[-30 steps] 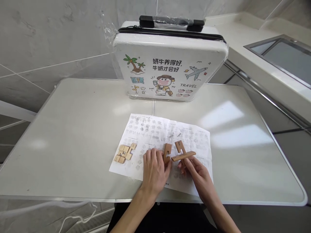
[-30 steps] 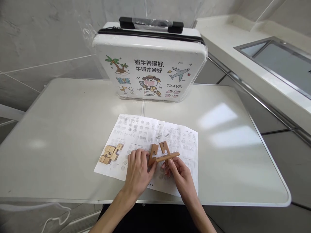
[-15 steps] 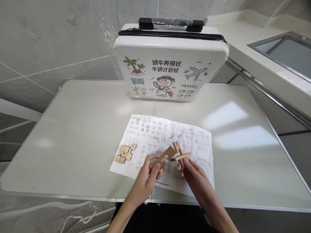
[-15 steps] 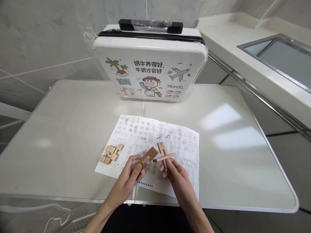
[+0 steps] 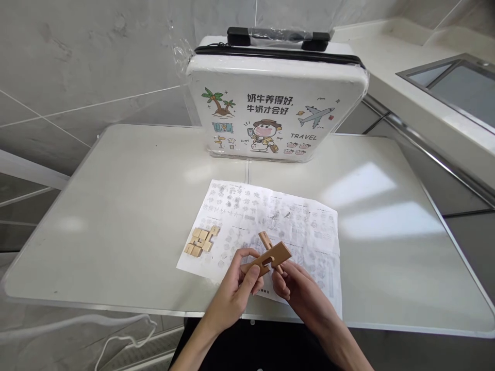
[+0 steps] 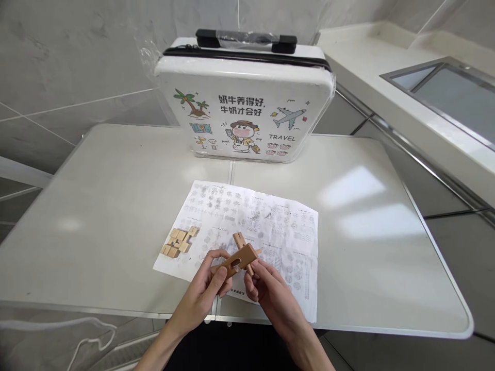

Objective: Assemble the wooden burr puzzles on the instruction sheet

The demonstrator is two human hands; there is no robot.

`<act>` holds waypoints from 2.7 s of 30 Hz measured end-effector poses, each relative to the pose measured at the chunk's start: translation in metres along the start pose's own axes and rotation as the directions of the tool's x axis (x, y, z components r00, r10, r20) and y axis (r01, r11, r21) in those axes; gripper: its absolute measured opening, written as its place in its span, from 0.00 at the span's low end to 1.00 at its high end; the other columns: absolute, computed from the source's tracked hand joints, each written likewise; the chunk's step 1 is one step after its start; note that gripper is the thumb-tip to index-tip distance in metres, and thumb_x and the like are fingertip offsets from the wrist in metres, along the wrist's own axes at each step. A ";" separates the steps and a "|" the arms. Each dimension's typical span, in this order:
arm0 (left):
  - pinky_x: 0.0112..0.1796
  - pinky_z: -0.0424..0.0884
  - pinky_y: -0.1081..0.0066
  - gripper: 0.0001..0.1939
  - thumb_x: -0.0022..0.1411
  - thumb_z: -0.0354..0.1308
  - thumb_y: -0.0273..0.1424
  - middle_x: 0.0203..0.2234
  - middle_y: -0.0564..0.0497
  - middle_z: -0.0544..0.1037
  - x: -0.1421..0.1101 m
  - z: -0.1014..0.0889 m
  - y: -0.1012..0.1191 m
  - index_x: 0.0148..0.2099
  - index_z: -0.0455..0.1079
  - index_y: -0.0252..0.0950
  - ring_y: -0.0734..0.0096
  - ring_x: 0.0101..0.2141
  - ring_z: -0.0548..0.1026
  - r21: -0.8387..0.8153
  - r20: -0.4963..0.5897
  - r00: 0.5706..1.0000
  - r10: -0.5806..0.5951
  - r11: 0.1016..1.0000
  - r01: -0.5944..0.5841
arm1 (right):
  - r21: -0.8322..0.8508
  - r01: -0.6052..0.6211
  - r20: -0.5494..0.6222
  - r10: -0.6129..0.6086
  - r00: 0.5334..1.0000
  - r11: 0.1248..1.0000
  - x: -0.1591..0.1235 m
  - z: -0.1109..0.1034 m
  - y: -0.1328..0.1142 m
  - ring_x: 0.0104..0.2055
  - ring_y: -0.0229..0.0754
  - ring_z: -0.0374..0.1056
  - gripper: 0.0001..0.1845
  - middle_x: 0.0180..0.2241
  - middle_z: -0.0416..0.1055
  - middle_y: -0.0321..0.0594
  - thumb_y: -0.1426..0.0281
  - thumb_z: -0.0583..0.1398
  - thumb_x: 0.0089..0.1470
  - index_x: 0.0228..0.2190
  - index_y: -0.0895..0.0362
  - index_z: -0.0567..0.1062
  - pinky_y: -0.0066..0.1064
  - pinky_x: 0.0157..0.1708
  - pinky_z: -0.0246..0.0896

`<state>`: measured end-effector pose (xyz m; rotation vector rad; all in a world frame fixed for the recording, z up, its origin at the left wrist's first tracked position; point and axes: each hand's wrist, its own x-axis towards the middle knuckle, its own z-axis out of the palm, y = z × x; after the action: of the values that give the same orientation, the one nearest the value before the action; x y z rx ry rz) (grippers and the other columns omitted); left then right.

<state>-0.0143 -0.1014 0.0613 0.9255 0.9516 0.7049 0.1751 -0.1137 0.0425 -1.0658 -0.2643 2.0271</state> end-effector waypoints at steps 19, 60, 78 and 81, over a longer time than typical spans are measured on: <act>0.32 0.56 0.70 0.19 0.78 0.51 0.50 0.23 0.60 0.62 -0.006 -0.011 -0.002 0.49 0.64 0.40 0.75 0.25 0.57 -0.085 0.031 0.998 0.046 0.995 -0.043 | 0.022 -0.076 0.094 0.073 0.993 0.997 -0.004 0.003 0.004 0.24 0.34 0.42 0.22 0.22 0.57 0.30 0.54 0.67 0.67 0.30 0.56 0.70 0.30 0.26 0.40; 0.25 0.50 0.74 0.26 0.67 0.63 0.57 0.20 0.61 0.60 -0.005 0.001 -0.020 0.42 0.69 0.37 0.79 0.22 0.54 -0.204 -0.070 0.986 -0.152 0.970 0.135 | -0.253 -0.128 0.287 0.201 0.937 0.959 -0.022 0.004 0.006 0.20 0.32 0.47 0.23 0.20 0.59 0.28 0.48 0.65 0.67 0.36 0.56 0.74 0.29 0.23 0.45; 0.23 0.57 0.74 0.27 0.68 0.63 0.56 0.21 0.59 0.65 0.005 0.008 -0.012 0.49 0.75 0.35 0.79 0.20 0.59 -0.295 -0.163 0.961 -0.223 0.941 0.168 | -0.143 -0.050 0.212 0.080 0.974 0.988 -0.021 0.014 0.008 0.20 0.33 0.40 0.21 0.18 0.52 0.25 0.51 0.63 0.70 0.36 0.57 0.76 0.30 0.23 0.39; 0.24 0.63 0.73 0.28 0.73 0.57 0.55 0.26 0.56 0.72 0.002 0.000 -0.008 0.59 0.70 0.36 0.76 0.21 0.64 -0.133 -0.206 0.965 -0.160 0.982 0.134 | -0.073 -0.027 0.151 0.038 0.988 0.997 -0.020 0.009 -0.004 0.20 0.32 0.38 0.21 0.17 0.49 0.24 0.51 0.66 0.66 0.35 0.57 0.76 0.30 0.22 0.37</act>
<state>-0.0125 -0.1031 0.0533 0.6753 1.1465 0.7364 0.1769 -0.1245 0.0619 -0.9641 -0.4030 2.1459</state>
